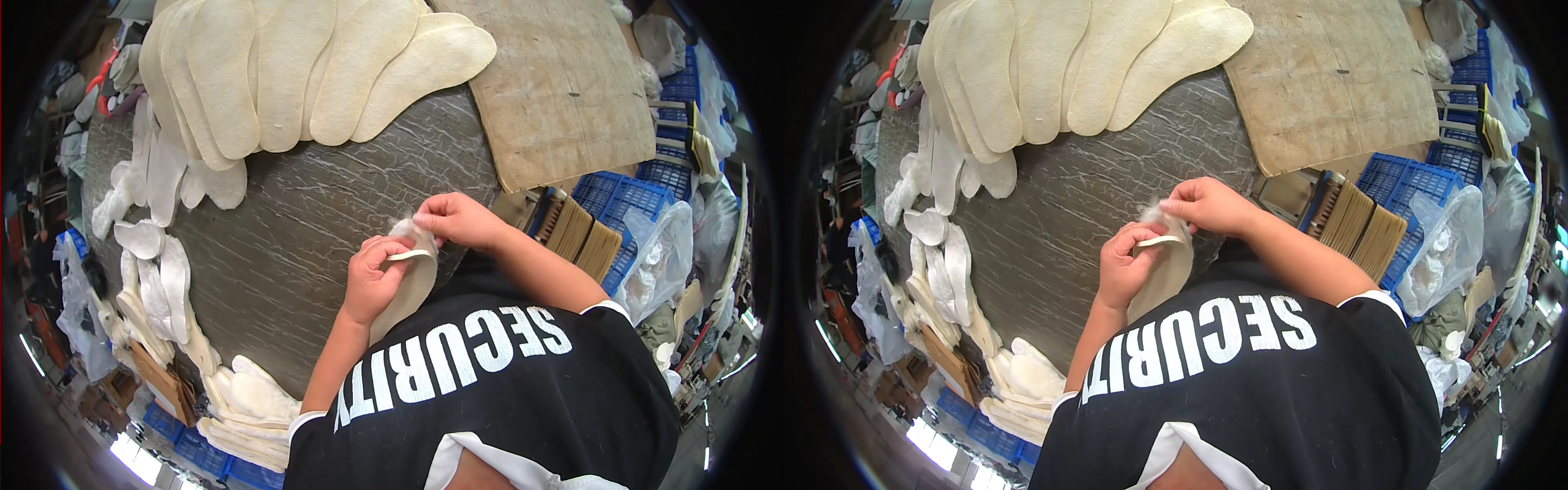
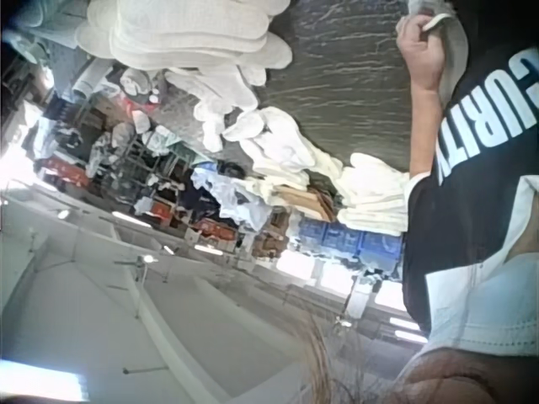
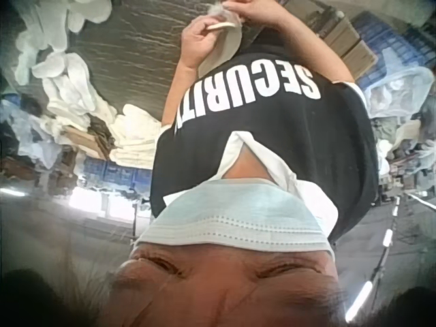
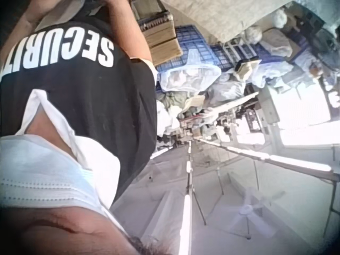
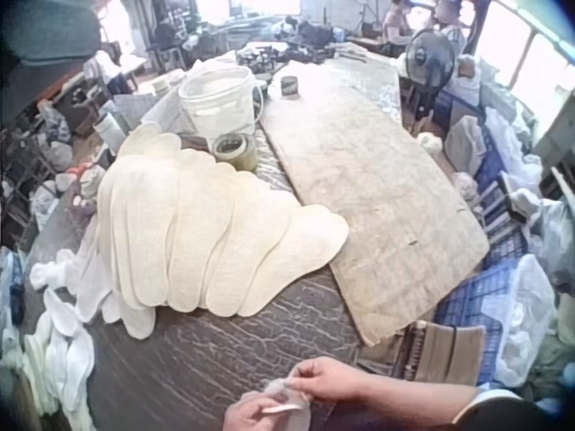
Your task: The recorder inspects and pairs white shoe soles and fur-lined uppers on a large work table.
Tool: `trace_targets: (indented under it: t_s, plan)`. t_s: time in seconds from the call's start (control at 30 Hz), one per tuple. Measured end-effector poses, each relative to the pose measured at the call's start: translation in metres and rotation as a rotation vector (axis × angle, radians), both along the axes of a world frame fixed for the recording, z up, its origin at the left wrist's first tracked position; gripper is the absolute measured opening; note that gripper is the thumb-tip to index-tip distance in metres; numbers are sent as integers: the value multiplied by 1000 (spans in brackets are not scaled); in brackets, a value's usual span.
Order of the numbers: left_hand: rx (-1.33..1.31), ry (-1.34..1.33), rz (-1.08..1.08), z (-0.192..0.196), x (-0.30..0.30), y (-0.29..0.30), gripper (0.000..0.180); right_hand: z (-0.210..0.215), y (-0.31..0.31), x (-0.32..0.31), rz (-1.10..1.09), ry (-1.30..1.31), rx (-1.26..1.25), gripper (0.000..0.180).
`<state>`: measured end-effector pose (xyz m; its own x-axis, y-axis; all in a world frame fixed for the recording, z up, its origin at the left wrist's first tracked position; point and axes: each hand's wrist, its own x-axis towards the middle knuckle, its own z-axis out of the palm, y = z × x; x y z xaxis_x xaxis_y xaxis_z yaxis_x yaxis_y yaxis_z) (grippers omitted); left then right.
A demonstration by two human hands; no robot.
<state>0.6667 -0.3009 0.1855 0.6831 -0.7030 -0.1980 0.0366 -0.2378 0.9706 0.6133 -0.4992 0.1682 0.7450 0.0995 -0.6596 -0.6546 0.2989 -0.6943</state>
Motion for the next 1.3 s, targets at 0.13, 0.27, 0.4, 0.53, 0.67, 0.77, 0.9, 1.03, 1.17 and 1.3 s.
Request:
trace_targets:
  t_s: [0.13, 0.27, 0.4, 0.53, 0.67, 0.77, 0.9, 1.03, 1.17, 1.3]
  plan:
    - [-44, -16, -18, -6, 0, 3, 17, 12, -8, 2, 278, -5, -227, 20]
    - [-11, -68, -32, 2, 4, -4, 15, 9, 1, -1, 199, -34, -351, 17]
    - [142, -127, 13, -1, 2, -10, 13, -8, 14, -15, -27, -211, -320, 16]
    - [213, -80, 81, -2, 0, -14, 12, -9, 15, -17, -151, -157, -131, 15]
    - [249, 50, 176, -5, -5, -13, 13, -12, 11, -14, -150, -119, -28, 15]
    - [86, 227, 262, -9, -10, -6, 15, -6, 11, -9, -150, -68, 55, 15]
    - [-138, 83, 146, -13, -5, -6, 15, -15, 9, -9, -114, -40, 31, 16]
    - [-146, 84, 93, -11, 3, -4, 12, -14, 10, -7, -139, -21, 77, 16]
    - [-110, 264, 98, -4, 7, -12, 13, -11, 11, -6, -156, -23, 80, 15]
    - [-91, 379, 123, -3, 10, -20, 15, -9, 14, -6, -189, -67, 15, 14]
